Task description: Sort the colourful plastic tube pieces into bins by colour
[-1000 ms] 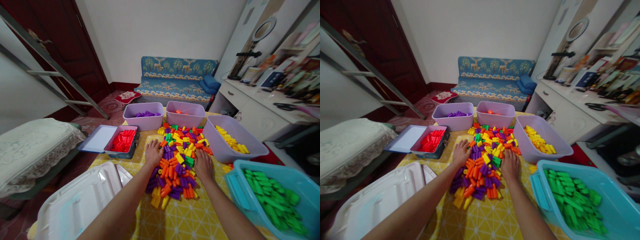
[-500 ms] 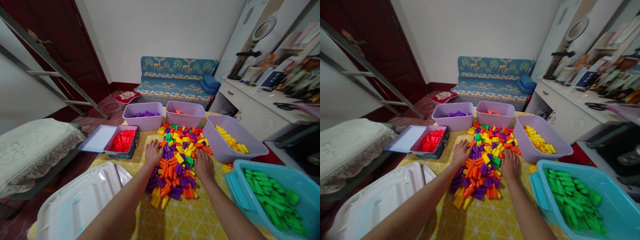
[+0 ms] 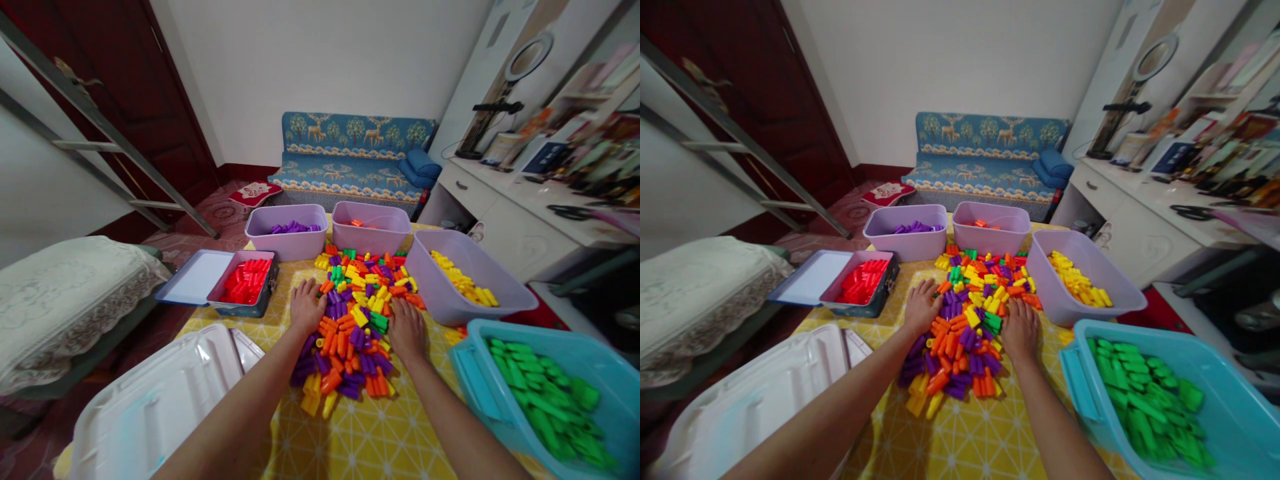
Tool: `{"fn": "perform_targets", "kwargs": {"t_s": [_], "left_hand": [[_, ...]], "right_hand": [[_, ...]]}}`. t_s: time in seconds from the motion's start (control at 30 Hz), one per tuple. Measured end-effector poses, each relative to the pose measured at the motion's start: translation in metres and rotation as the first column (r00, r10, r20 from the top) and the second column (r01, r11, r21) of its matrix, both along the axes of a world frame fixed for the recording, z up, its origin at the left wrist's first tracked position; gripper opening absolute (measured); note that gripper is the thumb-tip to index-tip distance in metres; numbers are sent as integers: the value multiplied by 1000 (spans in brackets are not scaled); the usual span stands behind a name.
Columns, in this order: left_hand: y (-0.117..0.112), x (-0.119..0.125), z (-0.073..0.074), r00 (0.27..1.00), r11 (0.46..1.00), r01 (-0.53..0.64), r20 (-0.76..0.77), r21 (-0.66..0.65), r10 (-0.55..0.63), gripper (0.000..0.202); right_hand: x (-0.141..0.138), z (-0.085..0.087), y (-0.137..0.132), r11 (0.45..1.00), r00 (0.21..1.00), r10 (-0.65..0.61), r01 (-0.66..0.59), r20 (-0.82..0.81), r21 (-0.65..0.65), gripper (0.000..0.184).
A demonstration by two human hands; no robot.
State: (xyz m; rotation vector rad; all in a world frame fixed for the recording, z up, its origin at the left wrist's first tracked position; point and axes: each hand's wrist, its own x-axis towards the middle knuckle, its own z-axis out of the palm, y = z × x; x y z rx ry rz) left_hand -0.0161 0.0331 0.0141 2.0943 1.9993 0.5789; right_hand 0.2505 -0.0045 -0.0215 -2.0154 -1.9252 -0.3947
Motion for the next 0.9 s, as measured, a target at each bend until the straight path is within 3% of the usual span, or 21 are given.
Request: {"fn": "perform_targets", "kwargs": {"t_s": [0.9], "left_hand": [[0,1,1,1000,1000,1,2,-7,-1,43]], "right_hand": [[-1,1,0,1000,999,7,-8,-37,-5,41]]}}
